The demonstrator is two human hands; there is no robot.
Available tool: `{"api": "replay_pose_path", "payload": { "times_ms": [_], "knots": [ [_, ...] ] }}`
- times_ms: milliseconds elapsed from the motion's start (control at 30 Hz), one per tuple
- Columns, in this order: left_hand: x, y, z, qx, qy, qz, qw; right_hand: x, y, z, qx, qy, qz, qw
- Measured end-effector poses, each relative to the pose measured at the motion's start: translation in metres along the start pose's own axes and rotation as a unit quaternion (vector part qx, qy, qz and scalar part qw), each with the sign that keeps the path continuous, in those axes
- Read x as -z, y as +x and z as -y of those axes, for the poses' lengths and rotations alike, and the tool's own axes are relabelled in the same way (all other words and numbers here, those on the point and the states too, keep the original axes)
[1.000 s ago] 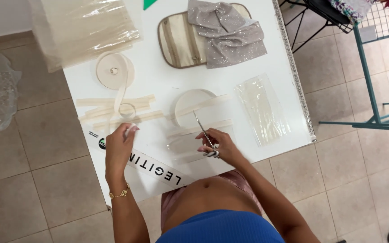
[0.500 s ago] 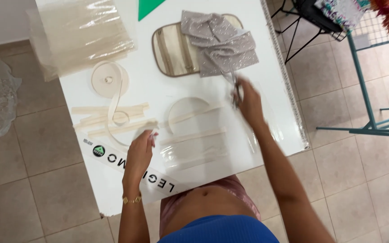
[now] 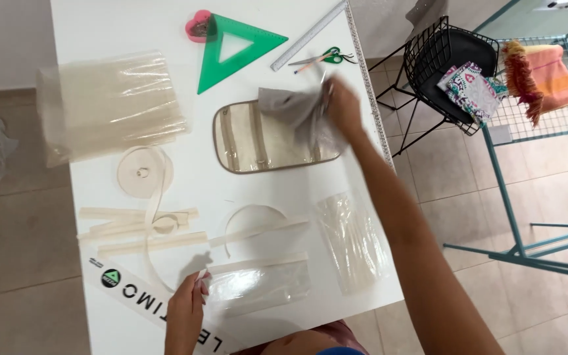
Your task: The person cuts a piece of gray glittery fabric and then uses scissors to cut several strips of beige ribbon on a white table. The person arranges the ribbon strips and cuts them into smaller pieces, placing the cut pieces on the table.
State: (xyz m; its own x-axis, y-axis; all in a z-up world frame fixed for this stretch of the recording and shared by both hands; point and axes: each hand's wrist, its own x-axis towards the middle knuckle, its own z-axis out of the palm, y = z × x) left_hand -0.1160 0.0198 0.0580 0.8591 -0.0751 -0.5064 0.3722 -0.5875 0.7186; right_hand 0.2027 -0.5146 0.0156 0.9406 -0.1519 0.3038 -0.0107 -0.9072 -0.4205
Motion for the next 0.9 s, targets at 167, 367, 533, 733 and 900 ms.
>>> {"api": "replay_pose_path", "payload": {
  "times_ms": [167, 367, 533, 733, 900],
  "knots": [
    [-0.01, 0.015, -0.01, 0.019, 0.009, -0.035, 0.999, 0.052, 0.112, 0.032, 0.101, 0.035, -0.08, 0.991],
    [-0.007, 0.018, -0.037, 0.035, 0.04, -0.038, 0.998, -0.009, 0.076, 0.049, 0.056, 0.038, -0.048, 0.997],
    [0.004, 0.024, -0.047, 0.006, 0.073, -0.05, 0.996, -0.045, -0.076, 0.144, -0.133, 0.201, 0.136, 0.961],
    [0.025, 0.024, -0.077, 0.128, 0.049, -0.014, 0.99, -0.015, -0.244, 0.242, -0.106, 0.405, 0.239, 0.876],
    [0.027, 0.024, -0.071, -0.014, 0.074, 0.101, 0.992, 0.036, -0.321, 0.287, -0.182, 0.491, 0.297, 0.798]
  ]
}}
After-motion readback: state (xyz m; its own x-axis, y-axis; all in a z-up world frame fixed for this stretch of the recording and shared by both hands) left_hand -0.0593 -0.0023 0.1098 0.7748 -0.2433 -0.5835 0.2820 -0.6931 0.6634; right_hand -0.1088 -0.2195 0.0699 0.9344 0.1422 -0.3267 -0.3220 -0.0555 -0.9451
